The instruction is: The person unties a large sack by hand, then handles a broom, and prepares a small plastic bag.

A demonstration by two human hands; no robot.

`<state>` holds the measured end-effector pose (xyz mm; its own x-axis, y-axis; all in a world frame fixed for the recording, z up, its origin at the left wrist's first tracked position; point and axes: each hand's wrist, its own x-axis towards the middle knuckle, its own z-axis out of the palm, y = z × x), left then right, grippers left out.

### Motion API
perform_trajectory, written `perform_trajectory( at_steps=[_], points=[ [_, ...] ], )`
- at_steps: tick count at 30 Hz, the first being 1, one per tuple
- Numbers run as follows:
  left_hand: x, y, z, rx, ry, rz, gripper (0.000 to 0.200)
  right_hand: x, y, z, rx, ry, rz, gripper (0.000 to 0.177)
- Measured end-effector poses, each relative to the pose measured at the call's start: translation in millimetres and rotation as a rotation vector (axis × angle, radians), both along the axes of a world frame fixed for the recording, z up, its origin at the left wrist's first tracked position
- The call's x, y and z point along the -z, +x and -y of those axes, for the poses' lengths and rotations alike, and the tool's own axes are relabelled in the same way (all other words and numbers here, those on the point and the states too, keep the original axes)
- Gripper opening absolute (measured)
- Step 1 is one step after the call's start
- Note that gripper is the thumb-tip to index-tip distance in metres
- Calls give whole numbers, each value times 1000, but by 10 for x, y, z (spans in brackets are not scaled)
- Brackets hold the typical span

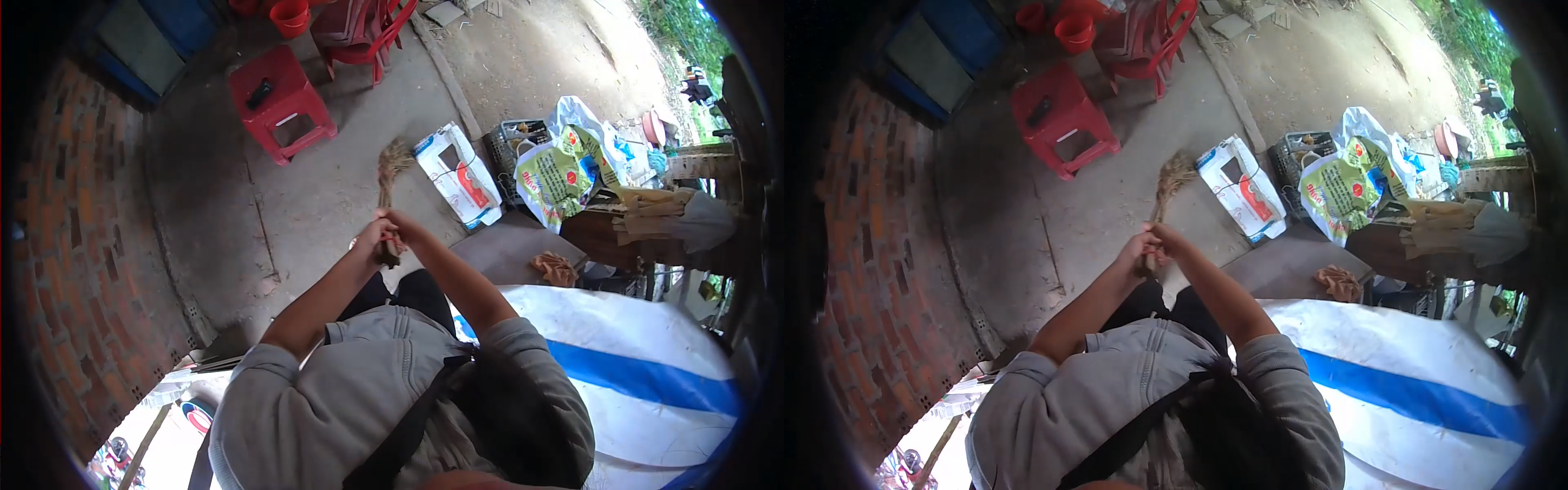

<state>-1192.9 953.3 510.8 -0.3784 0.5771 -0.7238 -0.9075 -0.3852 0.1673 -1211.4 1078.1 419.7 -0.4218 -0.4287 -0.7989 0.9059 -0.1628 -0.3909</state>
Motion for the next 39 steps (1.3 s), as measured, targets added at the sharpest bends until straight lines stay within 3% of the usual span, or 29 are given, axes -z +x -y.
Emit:
perform_trajectory(
  at_steps=[1,3,4,5,8,10,14,18,24,27,28,30,32,35,37,38,39],
  points=[
    [-154,-53,65,-108,61,103,19,-7,-108,86,-70,80,70,19],
    [-503,-151,208,-216,112,205,21,223,-224,260,-201,-207,-280,17],
    [-598,-180,254,-334,91,260,21,226,-340,233,-203,-211,-277,17],
    [-633,-236,252,-455,69,316,22,247,-425,372,-103,-254,-279,16],
    [-470,-455,80,-581,79,259,22,217,-342,203,184,-381,-274,14],
    [-249,-662,-103,-594,97,214,21,267,-699,305,359,-471,-272,13],
    [-89,-1188,-922,-671,144,149,22,193,-1208,-386,722,-672,-259,11],
    [19,-1786,-1925,-570,320,202,21,126,-1849,-1212,1177,-796,-233,10],
    [52,-2724,-3113,-182,540,250,34,-70,-2488,-2406,1885,-985,-269,10],
    [-364,-3060,-3265,-50,329,138,29,-104,-2643,-2453,2243,-1085,-249,10],
    [-635,-3118,-3273,-122,185,86,27,-126,-2657,-2418,2360,-1123,-242,11],
    [-420,-3264,-3148,-68,173,140,25,-182,-3026,-2224,2595,-1224,-244,12],
    [-299,-3443,-2904,37,359,165,24,-406,-3366,-2223,2586,-1249,-331,10],
    [-461,-3761,-2718,54,339,271,24,-701,-3540,-1668,2539,-1171,-461,8],
    [-565,-4040,-2690,-148,307,390,24,-898,-3767,-1493,2505,-1105,-536,9],
    [-584,-4172,-2684,-112,305,385,24,-1030,-3940,-1484,2495,-1065,-570,10],
    [-612,-4300,-2695,-64,332,397,25,-1163,-4094,-1564,2601,-1046,-459,19]
  ],
)
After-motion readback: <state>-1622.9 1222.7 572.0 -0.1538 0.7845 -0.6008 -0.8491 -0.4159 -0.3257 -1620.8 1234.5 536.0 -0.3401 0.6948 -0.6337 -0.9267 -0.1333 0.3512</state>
